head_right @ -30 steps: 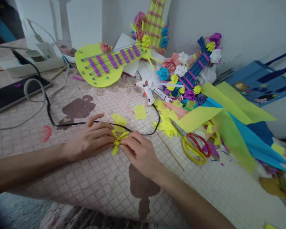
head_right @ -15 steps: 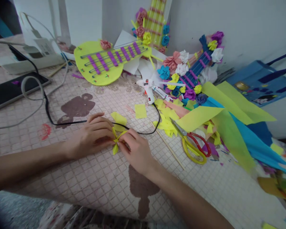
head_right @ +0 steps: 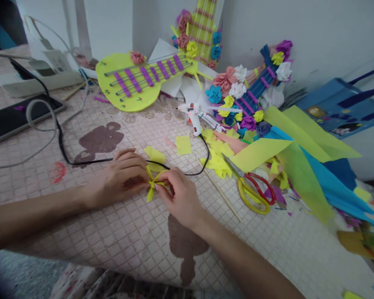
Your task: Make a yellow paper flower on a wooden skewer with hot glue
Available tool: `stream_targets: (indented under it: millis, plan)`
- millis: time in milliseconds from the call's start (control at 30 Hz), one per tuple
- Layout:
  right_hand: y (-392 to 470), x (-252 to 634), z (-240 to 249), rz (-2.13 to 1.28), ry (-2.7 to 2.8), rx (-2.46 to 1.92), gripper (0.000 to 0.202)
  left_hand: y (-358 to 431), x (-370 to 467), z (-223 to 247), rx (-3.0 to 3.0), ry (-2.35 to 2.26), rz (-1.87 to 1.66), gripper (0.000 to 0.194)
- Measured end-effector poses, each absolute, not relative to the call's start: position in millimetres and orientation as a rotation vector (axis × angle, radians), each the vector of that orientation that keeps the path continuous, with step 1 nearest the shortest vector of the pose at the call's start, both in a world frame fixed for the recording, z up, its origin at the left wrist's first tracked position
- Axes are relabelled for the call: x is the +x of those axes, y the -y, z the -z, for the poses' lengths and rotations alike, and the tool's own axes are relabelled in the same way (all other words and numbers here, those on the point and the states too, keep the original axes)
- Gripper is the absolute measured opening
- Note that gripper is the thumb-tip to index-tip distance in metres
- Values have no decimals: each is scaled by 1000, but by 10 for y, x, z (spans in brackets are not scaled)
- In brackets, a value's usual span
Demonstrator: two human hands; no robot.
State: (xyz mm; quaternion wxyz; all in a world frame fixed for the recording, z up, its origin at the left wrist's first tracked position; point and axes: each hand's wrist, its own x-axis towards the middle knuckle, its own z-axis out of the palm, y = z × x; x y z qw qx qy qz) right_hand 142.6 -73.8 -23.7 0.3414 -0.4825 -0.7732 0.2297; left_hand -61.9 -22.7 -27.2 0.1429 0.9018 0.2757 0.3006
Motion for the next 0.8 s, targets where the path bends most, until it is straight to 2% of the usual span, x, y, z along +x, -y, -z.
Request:
stream_targets:
  millis: [267, 667, 800]
  plan:
    - [764, 1514, 210, -710, 1831, -1329, 6, 238, -643, 220, 2582, -741, -906, 10]
    - [701, 1792, 82, -909, 1526, -1406, 20, 31, -777, 115, 2623, -949, -1206, 7]
    - [667, 1866, 51, -890, 1559, -1423, 18, -18, -773, 131, 2650, -985, -1204, 7]
